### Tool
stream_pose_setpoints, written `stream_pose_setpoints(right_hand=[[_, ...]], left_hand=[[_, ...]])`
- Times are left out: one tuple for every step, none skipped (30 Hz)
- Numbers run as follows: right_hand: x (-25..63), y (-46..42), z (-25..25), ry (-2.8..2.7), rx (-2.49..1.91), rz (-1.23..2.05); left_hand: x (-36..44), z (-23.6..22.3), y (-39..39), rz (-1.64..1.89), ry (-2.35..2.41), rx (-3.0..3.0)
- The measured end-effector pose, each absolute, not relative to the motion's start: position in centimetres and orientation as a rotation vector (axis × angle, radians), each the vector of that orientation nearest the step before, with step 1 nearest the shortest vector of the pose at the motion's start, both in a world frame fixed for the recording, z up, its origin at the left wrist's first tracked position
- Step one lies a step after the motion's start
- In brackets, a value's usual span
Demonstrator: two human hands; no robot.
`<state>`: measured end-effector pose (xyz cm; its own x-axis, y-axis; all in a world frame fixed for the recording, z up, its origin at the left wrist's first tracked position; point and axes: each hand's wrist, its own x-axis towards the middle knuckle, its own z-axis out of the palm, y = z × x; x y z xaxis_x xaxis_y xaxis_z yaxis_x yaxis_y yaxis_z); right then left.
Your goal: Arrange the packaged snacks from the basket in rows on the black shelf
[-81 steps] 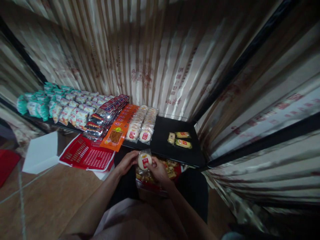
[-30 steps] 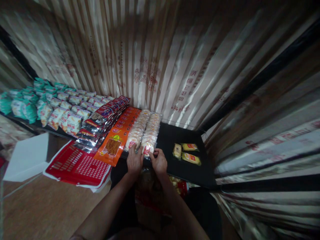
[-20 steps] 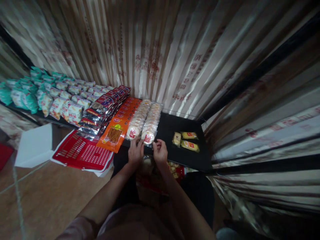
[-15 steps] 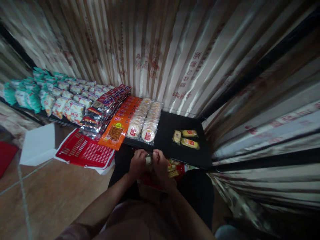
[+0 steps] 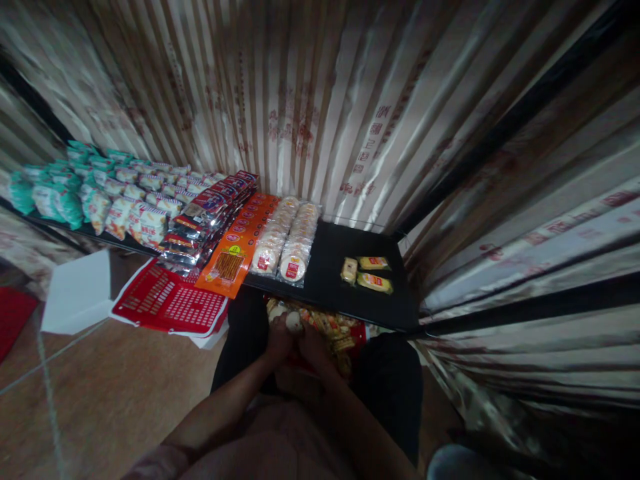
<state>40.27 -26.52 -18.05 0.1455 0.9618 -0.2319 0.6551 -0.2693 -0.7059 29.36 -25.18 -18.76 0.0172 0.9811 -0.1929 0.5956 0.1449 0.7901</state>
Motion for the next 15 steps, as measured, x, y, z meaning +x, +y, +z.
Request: stream_pose_setpoints(right_hand=[[40.3,-26.5,-17.8,-1.525,-2.004,0.98],[40.3,-26.5,-17.6,-1.5,-2.013,1.029],[40.4,-26.5,-17.3,-1.469,-2.015,1.073],[40.4,-26.5,-17.1,-1.435,-2.001,1.108],[40.4,-26.5,-16.8,-1.397,-1.971,1.143],[40.5,-26.6,-16.5,-1.358,-1.93,1.18],[40.5,-26.6,-16.3,-1.323,-1.889,1.206],[40.6,-26.7,-16.0,-1.295,-1.862,1.215],[40.7,-26.8,-15.8,-1.272,-1.848,1.216],[40.7,-27.0,-15.6,-1.25,-1.844,1.211],[40.9,-27.1,-15.4,-1.229,-1.851,1.2],[41.0,-27.2,-15.3,-1.211,-1.858,1.186],[41.2,-27.3,-15.3,-1.194,-1.863,1.173],[41.3,-27.4,-15.3,-1.189,-1.861,1.146],[41.5,-27.5,-15.3,-1.199,-1.856,1.102]], left_hand=[[29.3,-18.5,-25.1,0.659,1.688,1.519],[29.3,-18.3,-25.2,0.671,1.696,1.509],[29.3,-18.0,-25.2,0.684,1.693,1.504],[29.3,-17.7,-25.4,0.696,1.681,1.5],[29.3,-17.5,-25.6,0.706,1.666,1.49],[29.4,-17.3,-25.8,0.715,1.647,1.473],[29.5,-17.0,-26.1,0.72,1.625,1.452],[29.7,-16.8,-26.5,0.722,1.599,1.427],[29.9,-16.7,-26.9,0.724,1.575,1.403],[30.2,-16.5,-27.3,0.729,1.557,1.382],[30.5,-16.3,-27.6,0.737,1.546,1.366],[30.7,-16.1,-28.0,0.743,1.541,1.356],[30.9,-15.9,-28.2,0.754,1.542,1.355],[31.1,-15.6,-28.4,0.77,1.545,1.367],[31.1,-15.3,-28.6,0.787,1.547,1.392]])
